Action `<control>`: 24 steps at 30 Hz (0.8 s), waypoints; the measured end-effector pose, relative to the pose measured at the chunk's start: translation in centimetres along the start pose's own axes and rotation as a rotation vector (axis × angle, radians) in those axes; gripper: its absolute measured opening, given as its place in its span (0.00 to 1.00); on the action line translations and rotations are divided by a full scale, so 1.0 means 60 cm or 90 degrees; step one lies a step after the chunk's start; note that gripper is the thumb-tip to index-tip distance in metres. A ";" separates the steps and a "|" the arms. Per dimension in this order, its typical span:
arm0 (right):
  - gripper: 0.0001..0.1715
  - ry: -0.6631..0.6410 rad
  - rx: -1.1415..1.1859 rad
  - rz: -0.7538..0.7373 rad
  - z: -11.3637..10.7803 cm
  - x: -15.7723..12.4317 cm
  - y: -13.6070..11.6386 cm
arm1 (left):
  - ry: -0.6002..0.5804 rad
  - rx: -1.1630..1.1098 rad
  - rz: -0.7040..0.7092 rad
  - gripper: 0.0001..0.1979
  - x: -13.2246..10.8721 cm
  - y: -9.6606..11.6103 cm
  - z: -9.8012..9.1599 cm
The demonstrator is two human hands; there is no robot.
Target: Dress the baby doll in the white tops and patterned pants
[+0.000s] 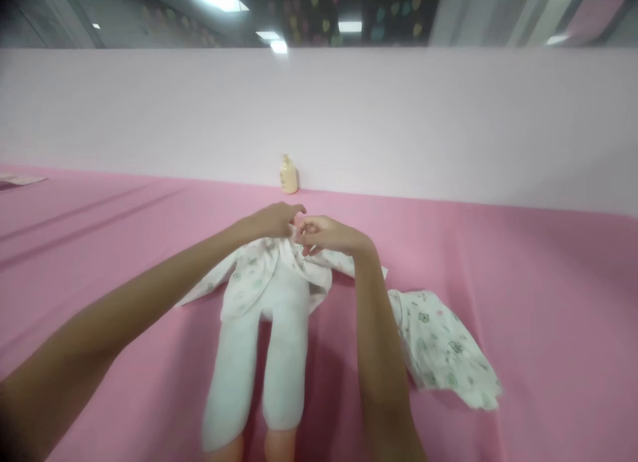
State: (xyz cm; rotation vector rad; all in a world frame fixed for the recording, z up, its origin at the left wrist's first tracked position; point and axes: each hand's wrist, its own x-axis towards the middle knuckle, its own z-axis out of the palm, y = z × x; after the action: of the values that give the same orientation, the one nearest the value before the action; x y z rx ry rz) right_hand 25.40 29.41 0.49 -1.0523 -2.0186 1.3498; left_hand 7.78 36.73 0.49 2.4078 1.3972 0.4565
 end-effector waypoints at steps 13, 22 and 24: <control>0.13 -0.011 -0.306 0.095 0.060 0.064 0.017 | 0.055 -0.493 -0.174 0.21 -0.056 -0.085 0.014; 0.09 -0.182 -0.187 -0.011 0.118 0.047 -0.041 | 0.008 -0.433 -0.079 0.28 -0.068 -0.078 0.011; 0.19 -0.175 -0.101 -0.008 0.128 0.045 -0.051 | 0.058 -0.406 -0.078 0.24 -0.067 -0.074 0.013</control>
State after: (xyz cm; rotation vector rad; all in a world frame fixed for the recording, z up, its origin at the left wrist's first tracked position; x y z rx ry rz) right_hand 17.13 26.79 0.24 -0.9606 -2.3619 1.4117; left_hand 2.81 35.21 -2.53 1.7970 1.1890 0.8393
